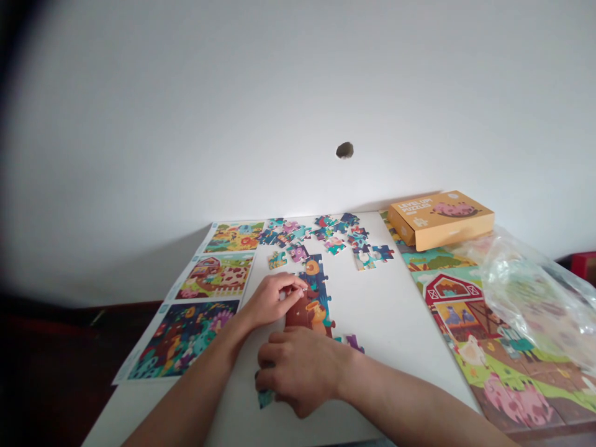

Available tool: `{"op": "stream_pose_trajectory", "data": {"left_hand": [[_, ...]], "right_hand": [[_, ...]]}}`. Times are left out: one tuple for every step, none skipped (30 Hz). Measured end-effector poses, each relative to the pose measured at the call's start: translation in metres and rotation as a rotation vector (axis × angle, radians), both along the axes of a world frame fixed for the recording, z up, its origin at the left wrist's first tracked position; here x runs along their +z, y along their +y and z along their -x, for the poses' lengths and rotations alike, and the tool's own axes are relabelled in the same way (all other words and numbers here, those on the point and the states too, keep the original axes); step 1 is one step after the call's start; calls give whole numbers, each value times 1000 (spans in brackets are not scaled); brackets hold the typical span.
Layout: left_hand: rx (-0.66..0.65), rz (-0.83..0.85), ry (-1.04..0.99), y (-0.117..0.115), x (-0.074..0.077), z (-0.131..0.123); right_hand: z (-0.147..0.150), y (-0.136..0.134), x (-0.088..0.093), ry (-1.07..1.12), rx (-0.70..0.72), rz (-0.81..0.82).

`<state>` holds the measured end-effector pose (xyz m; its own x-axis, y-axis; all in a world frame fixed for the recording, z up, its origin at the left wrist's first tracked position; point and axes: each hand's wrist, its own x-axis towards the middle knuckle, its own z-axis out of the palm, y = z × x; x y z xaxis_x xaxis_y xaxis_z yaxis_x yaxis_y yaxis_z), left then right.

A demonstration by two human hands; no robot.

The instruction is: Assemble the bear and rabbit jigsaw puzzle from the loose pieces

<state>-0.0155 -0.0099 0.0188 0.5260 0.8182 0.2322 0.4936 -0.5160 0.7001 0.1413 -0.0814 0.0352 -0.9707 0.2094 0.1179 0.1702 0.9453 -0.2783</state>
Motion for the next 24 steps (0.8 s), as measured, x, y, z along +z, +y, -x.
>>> {"op": "stream_pose_trajectory", "data": {"left_hand": [[-6,1,-6,0,0,0],[-13,4,-14,-1,0,0],[-22,7,-21,-1,1,0],[-29,11,-28,-1,1,0],[-36,15,-32,-1,2,0],[-41,21,-36,-1,2,0],[-42,28,-41,-1,2,0],[-42,35,-45,-1,2,1],[-42,41,-49,0,2,1],[-42,45,-51,0,1,1],[-40,46,-50,1,0,1],[-37,44,-47,1,-1,1],[-34,40,-42,2,-1,1],[-27,36,-36,2,-2,1],[-17,33,-30,2,-3,1],[-5,32,-26,3,-3,1],[7,30,-25,3,-4,0],[19,24,-29,3,-4,0],[33,10,-38,3,-5,-1],[46,-10,-48,4,-6,-1],[57,-37,-58,4,-7,-1],[68,-69,-64,5,-8,-1],[79,-108,-67,5,-9,0],[93,-150,-67,6,-9,0]], "right_hand": [[1,0,-2,12,13,-13],[2,0,-3,21,22,-26],[3,1,-5,29,27,-40],[4,1,-6,37,27,-53],[5,0,-7,47,23,-63],[6,0,-8,57,9,-74],[7,0,-9,63,-10,-83],[8,-1,-10,68,-33,-89],[9,-1,-10,75,-53,-94],[9,-1,-10,81,-65,-97],[9,-1,-10,89,-70,-99],[8,0,-10,97,-70,-100],[7,1,-9,106,-71,-99],[5,3,-8,112,-81,-99],[3,5,-7,115,-103,-97],[0,6,-6,113,-134,-93],[-2,8,-4,109,-171,-88],[-5,10,-3,104,-207,-80],[-8,12,-1,99,-243,-69],[-10,14,0,95,-280,-57],[-13,16,1,92,-313,-44],[-15,18,1,90,-341,-31],[-16,19,2,88,-363,-19],[-18,21,2,86,-378,-8]]}}
